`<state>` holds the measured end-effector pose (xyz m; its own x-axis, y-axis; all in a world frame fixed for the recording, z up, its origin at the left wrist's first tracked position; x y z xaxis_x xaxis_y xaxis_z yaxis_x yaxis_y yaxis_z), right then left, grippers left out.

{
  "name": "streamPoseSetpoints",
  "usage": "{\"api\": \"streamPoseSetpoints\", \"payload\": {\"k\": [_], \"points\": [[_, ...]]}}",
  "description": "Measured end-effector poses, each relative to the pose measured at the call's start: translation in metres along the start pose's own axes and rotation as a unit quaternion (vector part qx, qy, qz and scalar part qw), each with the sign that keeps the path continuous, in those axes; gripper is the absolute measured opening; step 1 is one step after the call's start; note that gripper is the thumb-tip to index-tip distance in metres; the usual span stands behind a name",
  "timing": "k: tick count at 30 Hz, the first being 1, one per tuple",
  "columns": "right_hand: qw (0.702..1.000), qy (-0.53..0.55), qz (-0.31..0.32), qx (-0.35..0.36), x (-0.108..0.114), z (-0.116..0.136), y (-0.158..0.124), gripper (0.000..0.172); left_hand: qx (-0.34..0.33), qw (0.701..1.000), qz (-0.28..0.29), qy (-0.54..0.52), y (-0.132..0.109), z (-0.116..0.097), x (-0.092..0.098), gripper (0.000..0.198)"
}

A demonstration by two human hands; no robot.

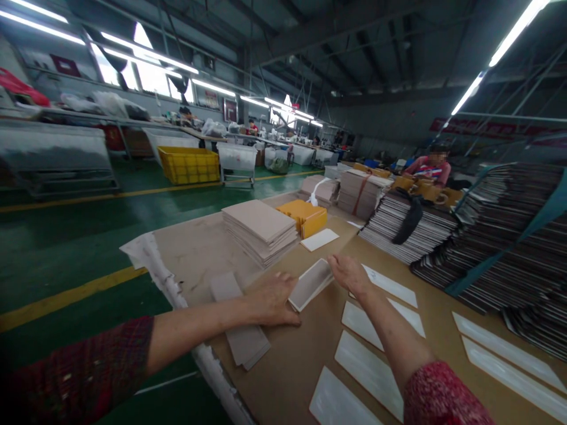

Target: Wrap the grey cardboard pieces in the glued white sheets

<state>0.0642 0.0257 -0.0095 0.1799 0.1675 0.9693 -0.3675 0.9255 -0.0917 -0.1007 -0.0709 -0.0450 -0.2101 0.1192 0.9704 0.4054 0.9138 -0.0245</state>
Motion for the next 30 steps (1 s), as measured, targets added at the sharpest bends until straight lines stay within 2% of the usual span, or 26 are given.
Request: {"api": "streamPoseSetpoints", "payload": {"k": [4, 9, 15, 21, 26, 30], "points": [[0.999, 0.026, 0.042, 0.011, -0.025, -0.011, 0.016, 0.038, 0.010, 1.000, 0.013, 0.019, 0.001, -0.002, -0.002, 0.062], [0.997, 0.053, 0.054, 0.013, -0.041, -0.009, 0.022, 0.036, -0.005, 1.000, 0.021, 0.011, -0.002, -0.006, -0.002, 0.081], [0.997, 0.070, 0.040, -0.009, -0.040, -0.017, 0.029, 0.035, 0.001, 0.999, 0.031, 0.012, -0.002, -0.007, -0.002, 0.063], [0.994, 0.096, 0.042, -0.019, -0.035, -0.027, 0.030, 0.032, 0.053, 0.998, 0.031, 0.009, -0.001, -0.010, 0.003, 0.085], [0.989, 0.140, 0.038, -0.017, -0.029, -0.026, 0.022, 0.035, 0.062, 0.997, 0.021, 0.037, 0.001, -0.014, -0.006, 0.062], [0.984, 0.174, 0.014, -0.025, -0.030, -0.030, 0.018, 0.039, 0.067, 0.997, 0.025, 0.026, 0.000, -0.013, -0.008, 0.057]]}}
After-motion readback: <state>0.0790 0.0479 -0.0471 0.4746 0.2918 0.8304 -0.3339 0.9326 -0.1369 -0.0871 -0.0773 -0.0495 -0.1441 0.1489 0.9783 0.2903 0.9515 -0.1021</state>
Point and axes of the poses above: each hand's wrist, its own y-axis towards the middle knuckle, its own x-axis out of the back of the hand, z = x × y, the point moved 5 cm from there along y, towards the middle knuckle, and after that the axes turned 9 degrees about y, right-handed, at the moved point
